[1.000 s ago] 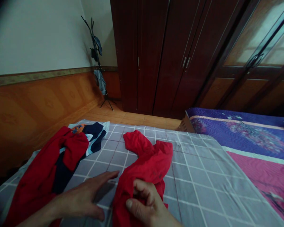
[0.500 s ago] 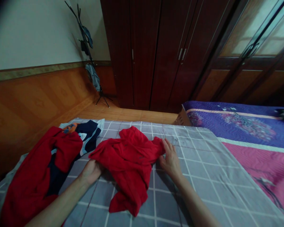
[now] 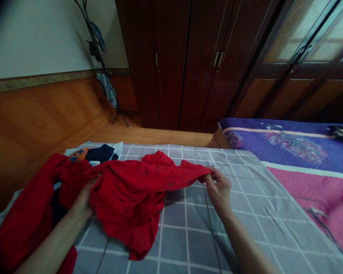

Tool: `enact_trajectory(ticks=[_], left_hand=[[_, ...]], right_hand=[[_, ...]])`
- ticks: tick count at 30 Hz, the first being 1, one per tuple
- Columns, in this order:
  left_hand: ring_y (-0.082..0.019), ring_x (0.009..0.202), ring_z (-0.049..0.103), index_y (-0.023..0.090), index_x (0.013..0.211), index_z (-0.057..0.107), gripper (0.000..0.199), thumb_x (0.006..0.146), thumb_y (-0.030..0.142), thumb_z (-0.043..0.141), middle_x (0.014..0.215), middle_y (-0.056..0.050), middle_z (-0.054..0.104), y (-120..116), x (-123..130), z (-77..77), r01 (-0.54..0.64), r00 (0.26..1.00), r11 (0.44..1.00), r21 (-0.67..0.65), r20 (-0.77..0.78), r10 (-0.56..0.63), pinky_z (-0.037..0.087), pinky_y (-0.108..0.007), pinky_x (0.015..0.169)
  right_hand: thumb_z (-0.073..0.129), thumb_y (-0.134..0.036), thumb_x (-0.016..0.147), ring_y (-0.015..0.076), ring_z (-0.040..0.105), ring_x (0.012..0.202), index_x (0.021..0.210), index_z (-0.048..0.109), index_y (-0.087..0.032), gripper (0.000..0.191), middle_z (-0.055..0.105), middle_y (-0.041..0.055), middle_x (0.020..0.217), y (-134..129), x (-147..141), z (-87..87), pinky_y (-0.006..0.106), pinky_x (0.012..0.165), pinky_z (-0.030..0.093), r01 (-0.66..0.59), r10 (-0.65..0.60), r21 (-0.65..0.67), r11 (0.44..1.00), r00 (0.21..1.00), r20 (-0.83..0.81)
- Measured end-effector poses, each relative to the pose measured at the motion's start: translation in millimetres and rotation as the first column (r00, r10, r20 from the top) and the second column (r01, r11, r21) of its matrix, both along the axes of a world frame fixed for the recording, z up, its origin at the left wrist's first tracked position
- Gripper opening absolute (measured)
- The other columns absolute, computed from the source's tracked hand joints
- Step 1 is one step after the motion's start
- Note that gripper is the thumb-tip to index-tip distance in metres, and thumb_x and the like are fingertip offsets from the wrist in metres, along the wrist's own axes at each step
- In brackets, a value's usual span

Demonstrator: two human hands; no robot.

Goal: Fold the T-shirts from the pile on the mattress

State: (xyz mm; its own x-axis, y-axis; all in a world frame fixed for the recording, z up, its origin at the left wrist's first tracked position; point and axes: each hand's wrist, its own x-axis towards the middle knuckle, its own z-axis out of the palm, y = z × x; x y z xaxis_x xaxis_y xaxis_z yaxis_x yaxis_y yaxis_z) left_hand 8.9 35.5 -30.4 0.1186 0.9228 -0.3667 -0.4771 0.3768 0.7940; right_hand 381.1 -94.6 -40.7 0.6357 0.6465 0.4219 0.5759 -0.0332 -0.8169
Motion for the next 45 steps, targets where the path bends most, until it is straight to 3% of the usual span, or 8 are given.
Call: enact_trajectory(ticks=[8,12,15,21,29,35,39,45], left_hand=[[-0.028,0.13,0.041,0.021,0.143,0.029,0.092,0.066,0.033,0.076,0.141,-0.01,0.045,-10.3,8.7,-2.0,0.632,0.687,0.76,0.15,-0.563,-0.46,0.039,-0.037,0.105],[-0.027,0.137,0.028,0.022,0.149,0.012,0.105,0.061,0.011,0.069,0.152,-0.009,0.025,-33.8,21.2,-3.5,0.848,0.391,0.498,0.184,-0.851,-0.35,0.023,-0.041,0.113],[-0.023,0.134,0.036,0.023,0.147,0.021,0.087,0.067,0.006,0.052,0.148,-0.007,0.034,-37.4,24.9,6.8,0.839,0.34,0.502,0.212,-0.923,-0.179,0.026,-0.039,0.112],[-0.023,0.119,0.054,0.022,0.14,0.034,0.068,0.075,0.019,0.054,0.136,-0.006,0.051,-14.5,-8.6,91.3,0.602,0.38,0.577,0.552,-0.834,0.4,0.043,-0.034,0.1],[-0.02,0.098,0.064,0.02,0.111,0.064,0.031,0.081,0.028,0.06,0.108,-0.001,0.068,-34.4,-21.2,211.0,0.359,0.335,0.237,0.903,-0.361,0.87,0.051,-0.035,0.09],[-0.013,0.101,0.06,0.024,0.109,0.06,0.025,0.085,0.022,0.051,0.106,0.004,0.066,-7.9,11.7,276.2,0.387,0.356,0.029,0.922,-0.178,0.917,0.049,-0.034,0.088],[-0.013,0.107,0.056,0.006,0.114,0.057,0.036,0.09,0.023,0.036,0.112,-0.004,0.062,46.8,71.3,256.4,0.605,0.312,0.173,0.777,-0.431,0.847,0.041,-0.027,0.092],[-0.027,0.118,0.05,0.008,0.132,0.043,0.049,0.086,0.018,0.054,0.126,-0.017,0.053,49.1,110.5,146.5,0.858,0.184,0.279,0.431,-0.766,0.616,0.039,-0.039,0.099]], right_hand=[[0.054,-0.034,0.074,0.0209,0.062,0.07,0.083,0.07,-0.016,0.026,0.069,0.0068,0.077,15.9,0.9,-40.8,0.035,0.067,0.051,-0.051,0.05,-0.1,0.994,0.999,-0.015],[0.053,-0.038,0.076,0.0196,0.062,0.064,0.082,0.071,-0.015,0.029,0.069,0.0052,0.071,13.2,-1.9,-18.9,0.033,0.064,0.051,-0.027,0.026,-0.065,0.997,0.999,-0.023],[0.054,-0.039,0.077,0.0194,0.062,0.064,0.085,0.07,-0.017,0.028,0.068,0.0036,0.07,0.4,-3.4,14.1,0.033,0.064,0.051,0.018,-0.018,-0.009,1.0,1.0,-0.013],[0.067,-0.036,0.072,0.0171,0.063,0.067,0.09,0.073,-0.024,0.022,0.07,-0.0004,0.075,-37.0,-19.1,106.5,0.032,0.068,0.054,0.168,-0.197,0.283,0.944,0.978,0.076],[0.077,-0.035,0.066,0.0176,0.065,0.058,0.084,0.072,-0.032,0.02,0.071,-0.0036,0.074,-92.2,-55.0,199.3,0.028,0.049,0.056,-0.001,0.091,0.354,0.935,0.967,-0.238],[0.074,-0.041,0.066,0.0218,0.068,0.06,0.081,0.07,-0.037,0.016,0.072,-0.0049,0.077,-115.6,-54.4,206.4,0.031,0.05,0.058,-0.02,0.085,0.232,0.972,0.958,-0.274],[0.075,-0.038,0.066,0.0214,0.064,0.05,0.082,0.07,-0.032,0.018,0.072,-0.0024,0.071,-96.9,-35.8,169.2,0.031,0.04,0.054,-0.035,0.125,0.206,0.978,0.887,-0.444],[0.074,-0.045,0.064,0.0232,0.067,0.058,0.089,0.069,-0.016,0.039,0.072,0.0062,0.072,-99.6,13.1,62.3,0.031,0.049,0.056,-0.121,0.062,-0.123,0.985,0.913,-0.404]])
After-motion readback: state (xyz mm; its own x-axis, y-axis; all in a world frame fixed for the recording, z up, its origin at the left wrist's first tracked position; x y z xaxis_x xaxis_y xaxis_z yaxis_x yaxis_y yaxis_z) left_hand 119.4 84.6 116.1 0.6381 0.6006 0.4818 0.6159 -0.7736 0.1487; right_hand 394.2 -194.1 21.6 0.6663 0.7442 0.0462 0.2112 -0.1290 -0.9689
